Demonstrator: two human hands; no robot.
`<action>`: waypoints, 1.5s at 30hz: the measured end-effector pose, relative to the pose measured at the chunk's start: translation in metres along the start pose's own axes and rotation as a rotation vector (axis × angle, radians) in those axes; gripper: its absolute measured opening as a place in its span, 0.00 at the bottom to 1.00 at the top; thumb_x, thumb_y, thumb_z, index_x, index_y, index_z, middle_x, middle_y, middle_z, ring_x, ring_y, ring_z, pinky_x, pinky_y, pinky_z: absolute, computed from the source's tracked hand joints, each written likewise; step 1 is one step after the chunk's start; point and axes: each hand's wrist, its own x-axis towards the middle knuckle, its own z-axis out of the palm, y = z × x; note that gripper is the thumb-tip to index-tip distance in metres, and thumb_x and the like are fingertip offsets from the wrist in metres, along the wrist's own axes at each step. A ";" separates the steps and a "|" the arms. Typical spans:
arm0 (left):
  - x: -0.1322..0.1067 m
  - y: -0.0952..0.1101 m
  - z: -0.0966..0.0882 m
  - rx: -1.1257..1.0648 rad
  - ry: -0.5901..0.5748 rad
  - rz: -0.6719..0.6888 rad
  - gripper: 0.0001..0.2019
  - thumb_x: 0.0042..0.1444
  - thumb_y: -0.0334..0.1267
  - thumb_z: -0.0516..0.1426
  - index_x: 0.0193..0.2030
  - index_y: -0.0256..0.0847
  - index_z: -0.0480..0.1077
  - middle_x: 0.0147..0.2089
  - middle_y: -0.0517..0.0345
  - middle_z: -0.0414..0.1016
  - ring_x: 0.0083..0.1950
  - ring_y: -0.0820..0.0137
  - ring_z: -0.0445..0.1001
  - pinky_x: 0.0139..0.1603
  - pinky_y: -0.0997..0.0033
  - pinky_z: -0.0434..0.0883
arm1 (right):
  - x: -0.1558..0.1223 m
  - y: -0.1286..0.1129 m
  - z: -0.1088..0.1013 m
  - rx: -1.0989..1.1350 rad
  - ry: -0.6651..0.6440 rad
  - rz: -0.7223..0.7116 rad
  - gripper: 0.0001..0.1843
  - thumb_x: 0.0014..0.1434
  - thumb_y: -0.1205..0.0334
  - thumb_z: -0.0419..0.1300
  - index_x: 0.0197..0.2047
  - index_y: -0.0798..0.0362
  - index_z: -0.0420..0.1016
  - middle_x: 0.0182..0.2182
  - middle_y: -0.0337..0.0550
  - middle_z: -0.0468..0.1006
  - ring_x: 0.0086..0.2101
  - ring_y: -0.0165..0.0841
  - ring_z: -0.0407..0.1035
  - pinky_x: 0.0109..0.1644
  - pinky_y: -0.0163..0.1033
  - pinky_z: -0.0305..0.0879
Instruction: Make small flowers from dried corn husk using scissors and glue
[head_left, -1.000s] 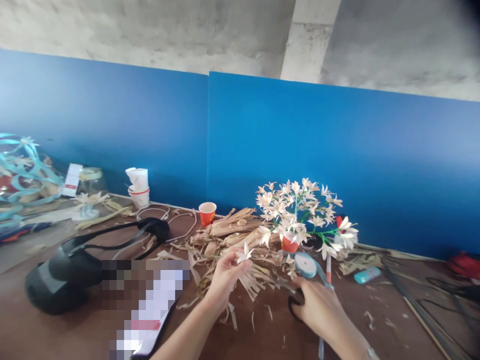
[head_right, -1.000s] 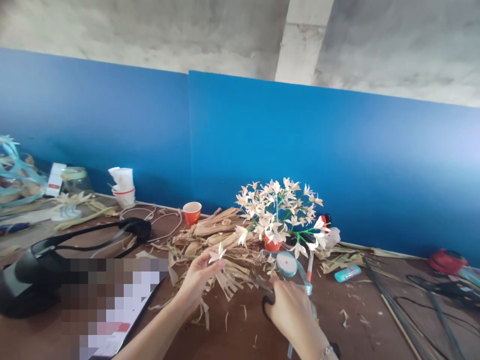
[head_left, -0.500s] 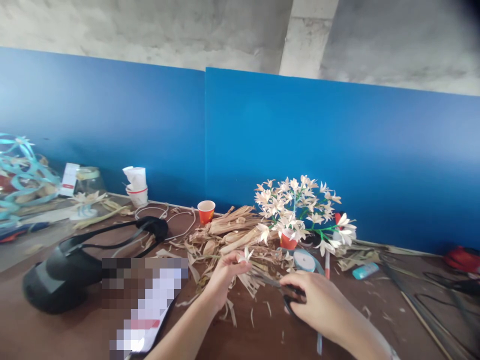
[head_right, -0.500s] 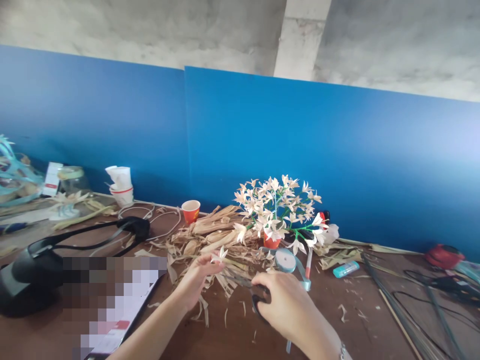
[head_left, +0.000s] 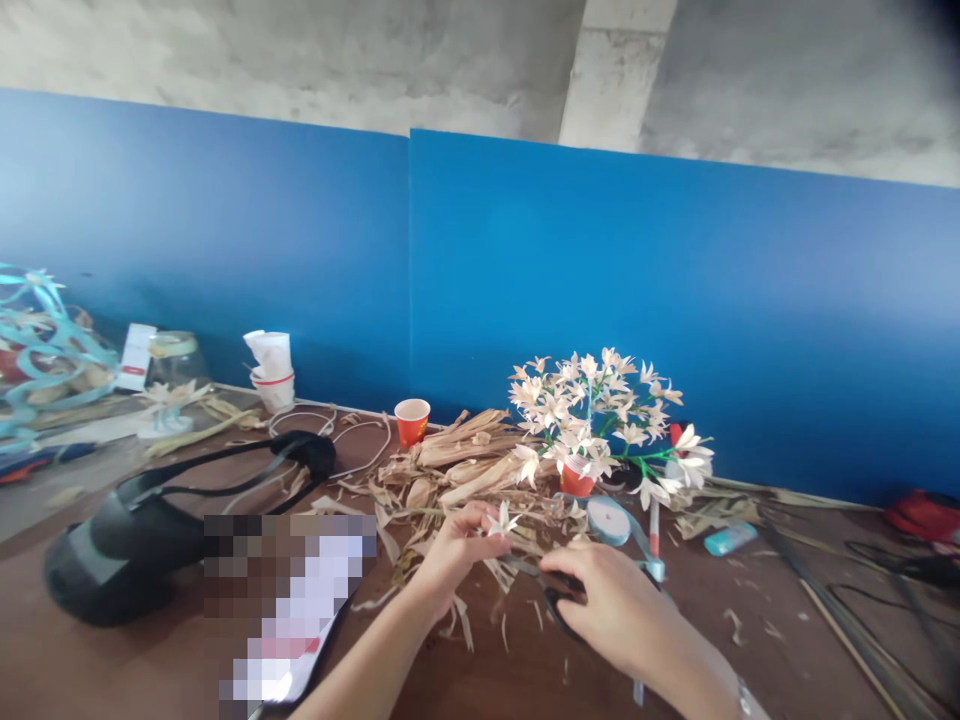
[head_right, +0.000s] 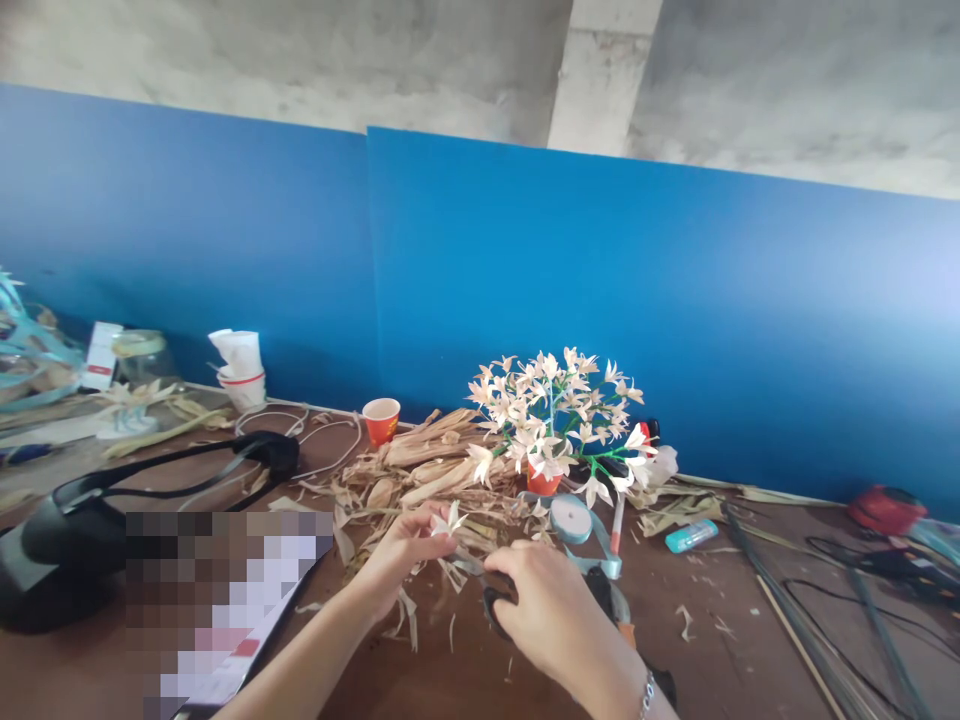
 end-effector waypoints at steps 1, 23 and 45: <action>0.001 -0.001 0.000 0.011 0.005 0.011 0.10 0.34 0.35 0.65 0.17 0.36 0.67 0.34 0.59 0.68 0.33 0.72 0.65 0.35 0.74 0.62 | 0.000 0.001 0.000 -0.002 -0.008 -0.005 0.18 0.45 0.72 0.52 0.36 0.48 0.77 0.33 0.41 0.78 0.35 0.33 0.69 0.37 0.31 0.57; 0.002 -0.010 -0.003 0.699 0.028 0.561 0.07 0.42 0.25 0.56 0.21 0.40 0.68 0.36 0.57 0.68 0.43 0.66 0.65 0.48 0.63 0.60 | 0.026 0.023 0.029 0.597 0.293 -0.019 0.07 0.52 0.61 0.55 0.35 0.52 0.71 0.27 0.39 0.73 0.29 0.32 0.68 0.32 0.34 0.63; -0.005 0.002 0.001 0.709 -0.067 0.545 0.04 0.46 0.29 0.58 0.28 0.41 0.72 0.39 0.55 0.68 0.45 0.65 0.66 0.48 0.64 0.63 | 0.037 0.011 0.028 0.644 0.340 -0.136 0.05 0.52 0.67 0.54 0.27 0.53 0.69 0.26 0.38 0.71 0.31 0.31 0.65 0.37 0.34 0.62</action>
